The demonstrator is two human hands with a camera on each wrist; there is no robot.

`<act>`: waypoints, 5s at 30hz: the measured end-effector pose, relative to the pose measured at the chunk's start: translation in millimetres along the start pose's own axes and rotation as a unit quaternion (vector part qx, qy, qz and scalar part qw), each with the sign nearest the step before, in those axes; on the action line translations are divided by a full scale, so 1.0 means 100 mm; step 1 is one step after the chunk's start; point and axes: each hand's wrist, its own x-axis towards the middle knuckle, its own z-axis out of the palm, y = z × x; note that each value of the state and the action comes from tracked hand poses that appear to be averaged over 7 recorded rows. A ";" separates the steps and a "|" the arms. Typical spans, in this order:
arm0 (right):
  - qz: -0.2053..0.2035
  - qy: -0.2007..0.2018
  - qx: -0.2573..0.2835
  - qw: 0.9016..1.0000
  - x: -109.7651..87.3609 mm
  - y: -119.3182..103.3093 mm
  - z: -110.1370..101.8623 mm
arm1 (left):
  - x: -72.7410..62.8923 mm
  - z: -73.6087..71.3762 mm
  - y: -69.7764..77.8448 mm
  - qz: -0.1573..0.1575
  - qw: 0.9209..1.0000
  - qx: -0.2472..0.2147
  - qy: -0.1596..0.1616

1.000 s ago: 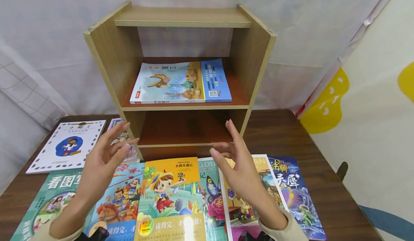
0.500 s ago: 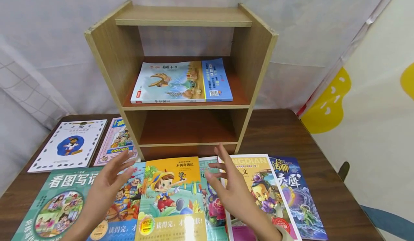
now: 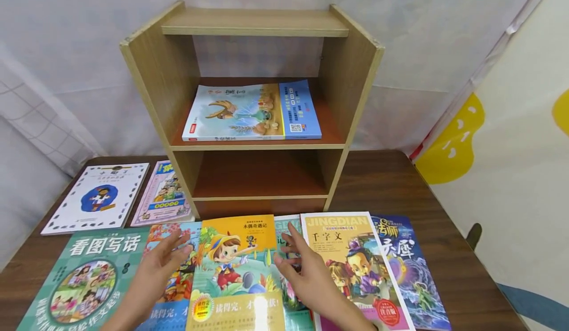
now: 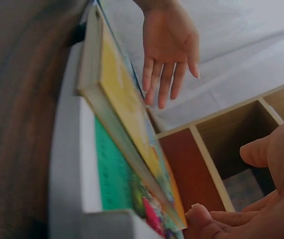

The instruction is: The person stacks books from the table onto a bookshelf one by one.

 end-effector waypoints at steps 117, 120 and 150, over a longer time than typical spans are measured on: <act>0.094 0.014 0.222 0.970 -0.12 0.07 -0.23 | 0.33 0.02 0.28 0.071 0.942 -0.312 0.101; 0.101 0.036 0.210 0.972 -0.13 0.06 -0.27 | 0.32 0.03 0.26 0.080 0.941 -0.316 0.086; 0.026 0.137 0.262 0.955 0.05 -0.10 -0.51 | 0.17 -0.06 0.13 0.093 0.954 -0.277 -0.058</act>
